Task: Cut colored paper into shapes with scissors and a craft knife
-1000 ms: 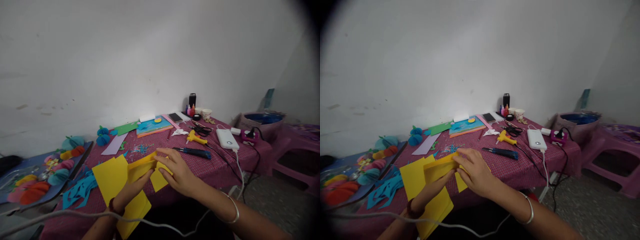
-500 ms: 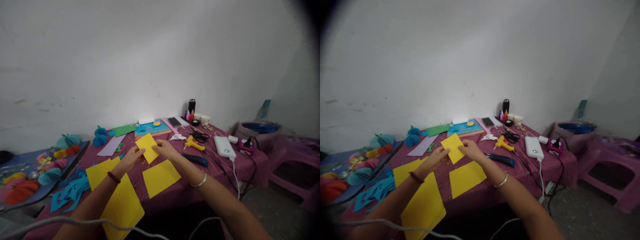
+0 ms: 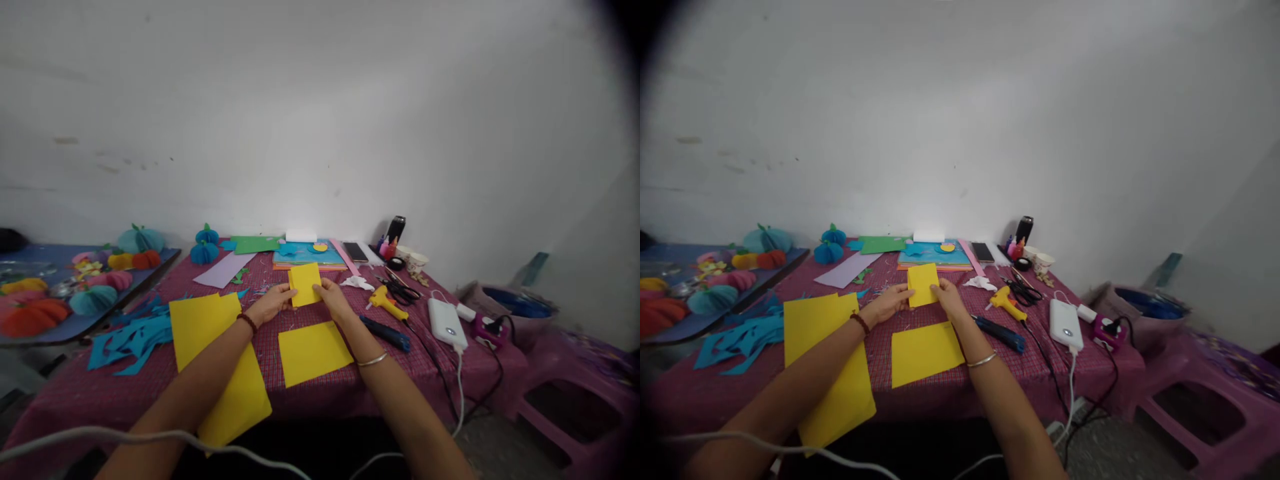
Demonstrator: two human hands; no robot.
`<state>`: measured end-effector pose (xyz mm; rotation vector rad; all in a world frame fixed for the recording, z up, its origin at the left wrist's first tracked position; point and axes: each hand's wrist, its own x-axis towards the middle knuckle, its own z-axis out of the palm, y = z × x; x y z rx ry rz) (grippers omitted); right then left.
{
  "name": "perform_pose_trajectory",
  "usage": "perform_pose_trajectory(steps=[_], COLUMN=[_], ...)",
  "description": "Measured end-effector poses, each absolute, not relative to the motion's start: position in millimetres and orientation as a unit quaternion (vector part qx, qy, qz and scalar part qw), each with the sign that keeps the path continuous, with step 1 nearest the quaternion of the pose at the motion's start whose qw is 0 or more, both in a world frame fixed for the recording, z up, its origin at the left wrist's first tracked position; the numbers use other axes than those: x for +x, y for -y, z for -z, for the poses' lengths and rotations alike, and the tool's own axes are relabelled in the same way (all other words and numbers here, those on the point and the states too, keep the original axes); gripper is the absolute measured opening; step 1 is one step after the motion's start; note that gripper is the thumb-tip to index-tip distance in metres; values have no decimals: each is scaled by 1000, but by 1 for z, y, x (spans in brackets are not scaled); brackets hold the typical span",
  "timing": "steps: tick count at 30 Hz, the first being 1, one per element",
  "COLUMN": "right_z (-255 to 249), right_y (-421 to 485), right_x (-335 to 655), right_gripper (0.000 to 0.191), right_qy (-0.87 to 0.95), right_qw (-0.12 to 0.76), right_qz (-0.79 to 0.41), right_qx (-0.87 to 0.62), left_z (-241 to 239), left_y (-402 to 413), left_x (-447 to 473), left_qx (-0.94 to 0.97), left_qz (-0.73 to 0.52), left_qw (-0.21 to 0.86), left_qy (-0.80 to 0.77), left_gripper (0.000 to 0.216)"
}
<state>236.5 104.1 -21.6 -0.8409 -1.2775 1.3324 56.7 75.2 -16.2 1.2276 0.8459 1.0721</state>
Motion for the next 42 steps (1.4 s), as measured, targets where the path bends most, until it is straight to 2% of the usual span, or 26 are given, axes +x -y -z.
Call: perform_pose_trajectory(steps=[3,10,13,19,27,36,42], right_z=[21,11,10,11,10,14,11], right_y=[-105,-111,-108,-94,-85,-86,-82], right_x=[238,261,262,246,240,240,240], right_gripper=[29,34,36,34,32,27,18], right_qy=[526,455,454,501,553,564,562], right_qw=[532,610,608,570,519,505,488], right_qz=[-564,-551,-557,-566,-567,-582,-597], right_qx=[-351,-342,-336,-323,-321,-298,-298], left_z=[20,19,11,-10,-3,-4,-3], left_y=[-78,-75,-74,-69,-67,-62,-62], left_x=[56,54,54,56,61,61,59], left_qx=[536,572,588,598,584,544,503], left_qz=[-468,-456,-466,-528,-521,-516,-526], left_qw=[597,559,523,450,495,566,596], left_qy=[-370,-390,-405,-401,-377,-343,-338], left_gripper=[38,33,31,45,37,43,23])
